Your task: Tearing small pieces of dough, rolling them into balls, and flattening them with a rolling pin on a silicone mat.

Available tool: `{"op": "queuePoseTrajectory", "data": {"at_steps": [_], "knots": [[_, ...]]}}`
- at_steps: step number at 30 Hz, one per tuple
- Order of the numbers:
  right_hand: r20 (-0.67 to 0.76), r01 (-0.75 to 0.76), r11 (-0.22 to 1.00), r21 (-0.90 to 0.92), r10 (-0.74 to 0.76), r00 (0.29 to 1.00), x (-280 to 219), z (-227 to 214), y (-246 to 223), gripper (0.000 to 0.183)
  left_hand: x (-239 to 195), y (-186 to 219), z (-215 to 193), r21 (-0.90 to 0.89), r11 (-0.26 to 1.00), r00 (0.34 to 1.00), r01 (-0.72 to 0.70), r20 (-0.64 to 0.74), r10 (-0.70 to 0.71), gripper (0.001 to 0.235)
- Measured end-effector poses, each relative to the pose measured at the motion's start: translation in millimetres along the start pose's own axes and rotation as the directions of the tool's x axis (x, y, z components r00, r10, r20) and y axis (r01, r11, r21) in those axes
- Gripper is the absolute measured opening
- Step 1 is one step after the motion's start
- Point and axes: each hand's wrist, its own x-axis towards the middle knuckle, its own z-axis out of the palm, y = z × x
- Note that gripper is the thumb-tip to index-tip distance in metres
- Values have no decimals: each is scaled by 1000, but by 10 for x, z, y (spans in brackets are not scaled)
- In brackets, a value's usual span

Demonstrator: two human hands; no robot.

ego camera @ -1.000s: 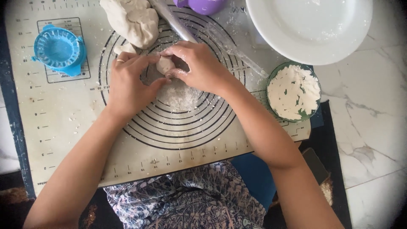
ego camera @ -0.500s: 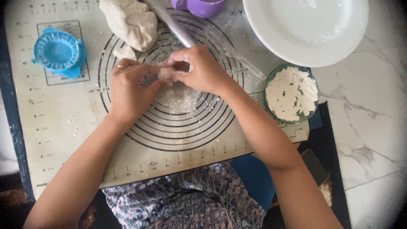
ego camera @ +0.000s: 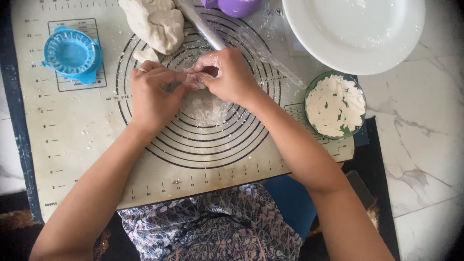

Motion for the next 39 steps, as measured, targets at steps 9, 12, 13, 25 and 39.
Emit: {"op": "queuePoseTrajectory", "data": {"at_steps": [9, 12, 13, 25, 39], "knots": [[187, 8, 1000, -4, -7, 982, 0, -251, -261, 36, 24, -96, -48, -121, 992, 1000, 27, -2, -27, 22], [153, 14, 999, 52, -21, 988, 0, -247, -232, 37, 45, -54, -41, -162, 987, 1000, 17, -21, -20, 30], [156, 14, 999, 52, -22, 987, -6, -252, -196, 37, 28, -95, -20, -162, 987, 999, 19, -22, -23, 30], [59, 92, 995, -28, -90, 994, -19, -97, -153, 16, 37, -76, -106, -199, 980, 998, 1, 56, 10, 20], [-53, 42, 999, -27, -43, 998, -17, 38, -55, 15, 36, -26, -76, -141, 990, 997, 0, 71, 10, 33]]}}
